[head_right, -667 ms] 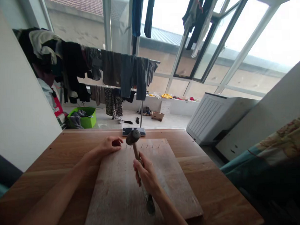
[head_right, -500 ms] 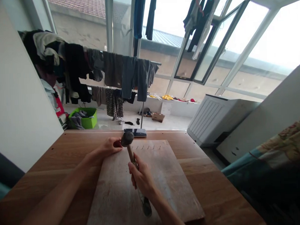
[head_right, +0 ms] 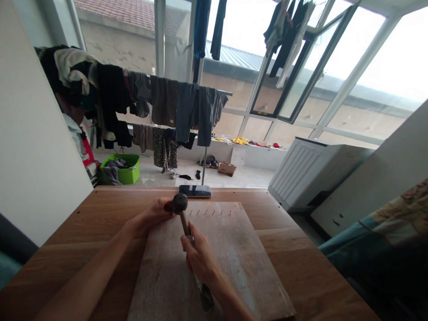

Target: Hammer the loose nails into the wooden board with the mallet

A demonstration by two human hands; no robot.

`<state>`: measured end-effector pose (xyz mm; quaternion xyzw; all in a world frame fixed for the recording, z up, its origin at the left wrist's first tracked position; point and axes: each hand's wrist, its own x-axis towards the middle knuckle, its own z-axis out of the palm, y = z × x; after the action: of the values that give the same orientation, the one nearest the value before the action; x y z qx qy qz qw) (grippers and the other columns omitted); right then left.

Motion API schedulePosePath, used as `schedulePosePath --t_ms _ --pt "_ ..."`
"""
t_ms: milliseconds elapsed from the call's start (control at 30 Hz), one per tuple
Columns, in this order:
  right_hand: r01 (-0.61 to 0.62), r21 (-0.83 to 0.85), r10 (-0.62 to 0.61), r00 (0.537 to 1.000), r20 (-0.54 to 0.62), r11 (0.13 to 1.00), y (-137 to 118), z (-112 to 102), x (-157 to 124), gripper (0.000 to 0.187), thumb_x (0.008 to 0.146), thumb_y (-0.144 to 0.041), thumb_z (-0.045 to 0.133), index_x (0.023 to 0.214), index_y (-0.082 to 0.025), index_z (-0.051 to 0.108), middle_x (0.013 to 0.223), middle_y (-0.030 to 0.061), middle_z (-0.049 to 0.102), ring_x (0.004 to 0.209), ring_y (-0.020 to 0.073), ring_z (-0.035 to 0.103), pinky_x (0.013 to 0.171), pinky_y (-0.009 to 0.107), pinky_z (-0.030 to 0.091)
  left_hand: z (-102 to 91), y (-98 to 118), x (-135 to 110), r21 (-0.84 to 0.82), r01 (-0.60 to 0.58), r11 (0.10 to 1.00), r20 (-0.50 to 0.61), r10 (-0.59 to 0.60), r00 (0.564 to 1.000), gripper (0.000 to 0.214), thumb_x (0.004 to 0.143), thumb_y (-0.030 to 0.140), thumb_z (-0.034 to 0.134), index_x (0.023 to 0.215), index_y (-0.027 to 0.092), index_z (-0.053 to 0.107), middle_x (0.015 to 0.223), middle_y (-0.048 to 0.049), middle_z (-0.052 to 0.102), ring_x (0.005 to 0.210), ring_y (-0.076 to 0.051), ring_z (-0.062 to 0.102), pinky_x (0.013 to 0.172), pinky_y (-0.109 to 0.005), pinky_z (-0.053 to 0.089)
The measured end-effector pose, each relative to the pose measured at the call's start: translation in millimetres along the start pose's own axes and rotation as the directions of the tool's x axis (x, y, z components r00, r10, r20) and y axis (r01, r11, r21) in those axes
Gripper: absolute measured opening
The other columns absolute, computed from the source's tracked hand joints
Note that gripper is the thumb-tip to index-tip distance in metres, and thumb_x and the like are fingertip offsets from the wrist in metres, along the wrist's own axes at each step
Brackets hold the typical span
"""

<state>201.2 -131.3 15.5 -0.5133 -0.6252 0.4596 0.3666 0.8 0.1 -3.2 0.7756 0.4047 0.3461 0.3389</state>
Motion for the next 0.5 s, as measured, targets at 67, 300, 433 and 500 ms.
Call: schedulePosePath --t_ms 67,300,433,500 --pt "0.011 -0.012 -0.011 1.000 -0.012 1.000 1 0 0 0.037 0.092 -0.039 0.052 0.122 -0.019 0.057 0.065 -0.0060 0.053 0.036 0.0058 0.047 0.033 0.016 0.036 -1.3 -1 1 0.022 0.004 1.000 0.001 -0.004 1.000 0.022 0.066 0.016 0.064 0.088 0.014 0.068 0.072 0.0000 0.066 0.067 -0.015 0.059 0.059 -0.023 0.043" --pt "-0.060 0.471 0.105 0.992 -0.068 0.880 -7 -21 -33 0.039 0.087 -0.051 0.059 0.109 -0.018 0.057 0.069 -0.0055 0.054 0.033 0.0046 0.040 0.027 0.017 0.029 -18.8 8 4 -0.085 0.114 0.990 0.091 -0.106 0.990 0.056 0.067 0.041 0.075 0.114 0.014 0.061 0.105 -0.0109 0.071 0.083 -0.022 0.068 0.072 -0.033 0.056" --pt "-0.037 0.622 0.250 0.933 -0.258 0.782 2 -28 -65 0.054 0.081 -0.058 0.066 0.119 -0.021 0.053 0.072 -0.0050 0.057 0.037 0.0064 0.045 0.030 0.017 0.034 -20.4 12 5 -0.016 0.106 0.994 0.046 -0.105 0.993 0.048 0.072 0.046 0.070 0.109 0.016 0.063 0.100 -0.0101 0.072 0.085 -0.022 0.069 0.074 -0.035 0.057" --pt "-0.114 0.631 0.328 0.916 -0.233 0.768 12 -31 -76 0.053 0.080 -0.064 0.065 0.107 -0.019 0.057 0.068 -0.0040 0.058 0.039 0.0087 0.049 0.034 0.020 0.040 -18.7 14 4 0.018 0.118 0.993 0.064 -0.119 0.991 0.044 0.072 0.047 0.069 0.104 0.017 0.064 0.096 -0.0091 0.072 0.084 -0.023 0.069 0.073 -0.035 0.056"
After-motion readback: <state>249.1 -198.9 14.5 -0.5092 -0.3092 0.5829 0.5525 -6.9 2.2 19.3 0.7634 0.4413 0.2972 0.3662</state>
